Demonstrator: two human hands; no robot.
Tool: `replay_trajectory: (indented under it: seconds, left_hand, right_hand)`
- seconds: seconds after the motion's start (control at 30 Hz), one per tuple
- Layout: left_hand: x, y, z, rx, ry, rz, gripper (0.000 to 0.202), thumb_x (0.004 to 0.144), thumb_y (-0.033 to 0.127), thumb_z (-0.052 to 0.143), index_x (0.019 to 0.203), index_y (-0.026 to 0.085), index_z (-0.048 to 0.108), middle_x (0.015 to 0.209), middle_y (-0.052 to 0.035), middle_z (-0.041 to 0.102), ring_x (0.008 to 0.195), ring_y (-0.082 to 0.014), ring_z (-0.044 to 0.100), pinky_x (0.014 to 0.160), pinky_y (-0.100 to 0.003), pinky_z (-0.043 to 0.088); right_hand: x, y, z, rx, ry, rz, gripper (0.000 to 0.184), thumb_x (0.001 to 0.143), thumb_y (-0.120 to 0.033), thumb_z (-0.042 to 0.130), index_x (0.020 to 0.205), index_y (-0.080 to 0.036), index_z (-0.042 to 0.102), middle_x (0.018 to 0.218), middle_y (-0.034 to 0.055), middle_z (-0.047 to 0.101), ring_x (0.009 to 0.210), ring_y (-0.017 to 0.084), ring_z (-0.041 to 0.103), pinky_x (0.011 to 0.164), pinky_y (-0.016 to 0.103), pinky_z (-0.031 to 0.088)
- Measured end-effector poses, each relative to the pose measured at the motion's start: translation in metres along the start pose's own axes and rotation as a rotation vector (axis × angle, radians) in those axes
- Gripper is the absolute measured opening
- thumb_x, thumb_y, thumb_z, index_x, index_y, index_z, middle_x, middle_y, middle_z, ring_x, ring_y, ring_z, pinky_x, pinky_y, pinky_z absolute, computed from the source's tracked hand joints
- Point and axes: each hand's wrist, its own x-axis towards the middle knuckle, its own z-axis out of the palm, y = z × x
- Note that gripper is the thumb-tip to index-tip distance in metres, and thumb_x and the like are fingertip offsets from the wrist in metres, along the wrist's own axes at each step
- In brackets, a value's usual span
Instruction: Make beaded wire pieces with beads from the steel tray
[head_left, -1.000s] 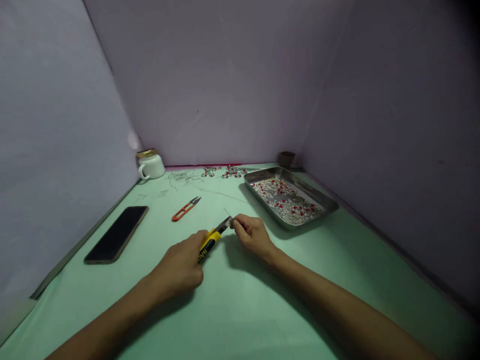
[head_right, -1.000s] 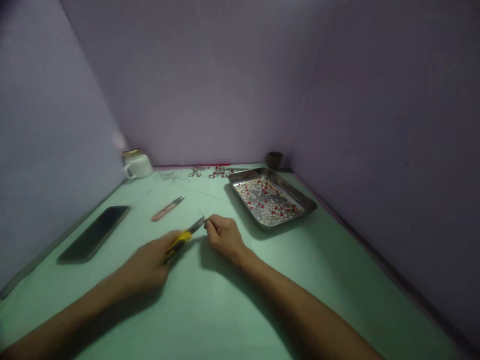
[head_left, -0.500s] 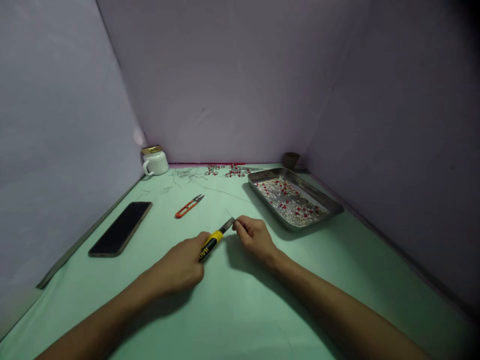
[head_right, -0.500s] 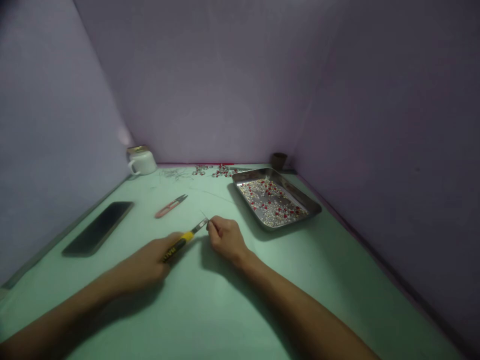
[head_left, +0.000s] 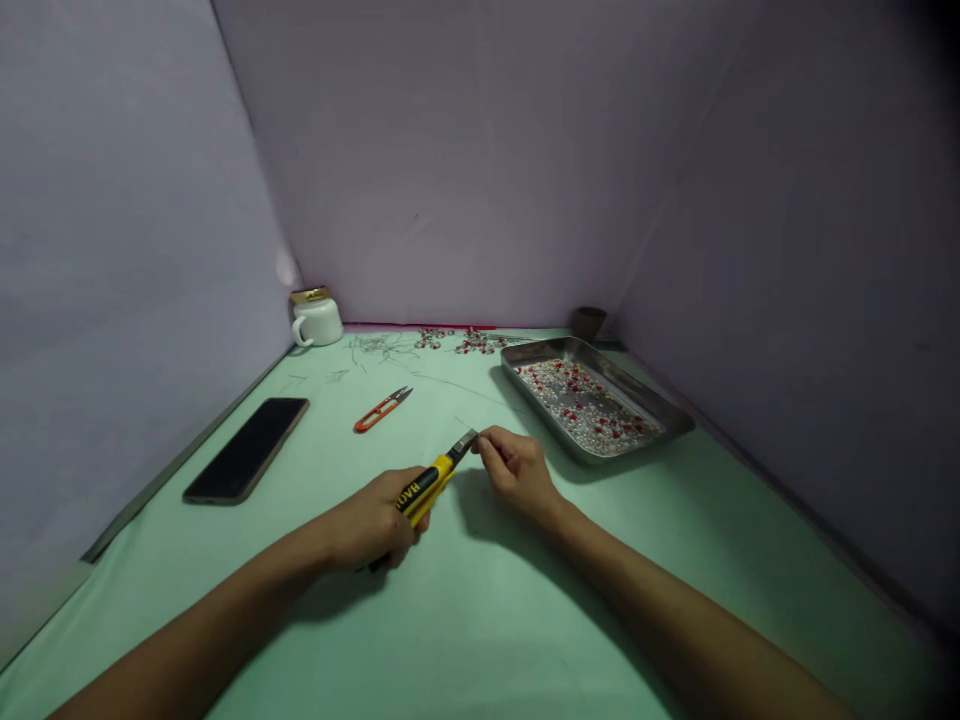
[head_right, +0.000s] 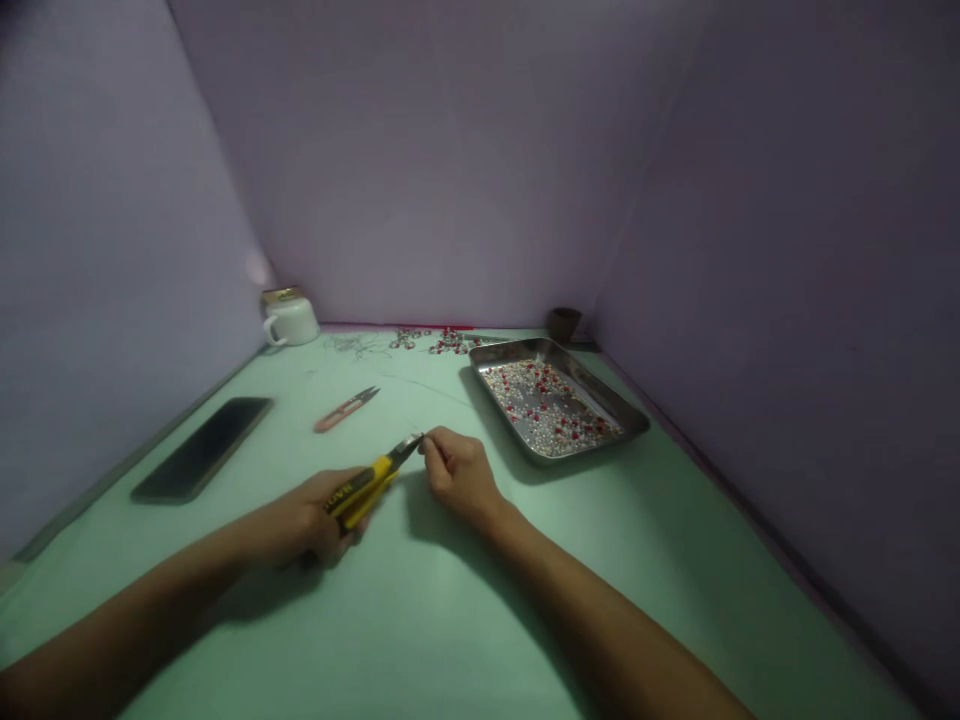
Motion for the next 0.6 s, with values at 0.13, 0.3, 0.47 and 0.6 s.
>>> replay_trajectory:
  seconds: [0.13,0.3,0.47,0.6]
  left_hand:
    - [0.0024,-0.0050,-0.0050,-0.171,-0.123,-0.061,0.032,0.044,0.007,0.046,0.074,0.016,0.047,0.055,0.0019,0.051,0.046,-0.0137,0.048,0.040,-0.025,0.037]
    - [0.0020,-0.0098,-0.0037,-0.017,-0.052,-0.030,0.033,0.046,0.007,0.047,0.077,0.018,0.046,0.060,0.0032,0.049,0.050,-0.0125,0.047,0.040,-0.022,0.034]
    - [-0.0020,-0.0067,-0.0016,0.173,0.066,0.060,0.025,0.051,0.006,0.044,0.072,0.019,0.042,0.064,0.0030,0.045,0.055,-0.0124,0.045,0.045,-0.023,0.034]
    - [-0.0048,-0.0018,0.0032,0.468,0.212,0.054,0.031,0.056,0.005,0.043,0.083,0.020,0.046,0.076,-0.0022,0.054,0.070,-0.0190,0.052,0.061,-0.029,0.039]
  right_hand:
    - [-0.0012,-0.0015,0.0002,-0.021,-0.012,0.008,0.018,0.082,-0.019,0.043,0.067,-0.018,0.053,0.052,-0.0032,0.044,0.048,0.011,0.040,0.049,0.023,0.031]
    - [0.0001,-0.0009,-0.0009,-0.070,-0.076,0.031,0.021,0.081,-0.020,0.043,0.060,-0.020,0.046,0.049,-0.0049,0.037,0.046,0.011,0.034,0.047,0.024,0.027]
    - [0.0014,-0.0022,-0.0021,-0.082,-0.092,0.037,0.022,0.081,-0.022,0.042,0.059,-0.020,0.044,0.049,-0.0048,0.037,0.046,0.011,0.034,0.047,0.024,0.027]
    - [0.0018,-0.0039,-0.0015,-0.075,-0.095,0.063,0.022,0.080,-0.022,0.042,0.060,-0.019,0.049,0.050,-0.0037,0.041,0.047,0.011,0.036,0.048,0.024,0.028]
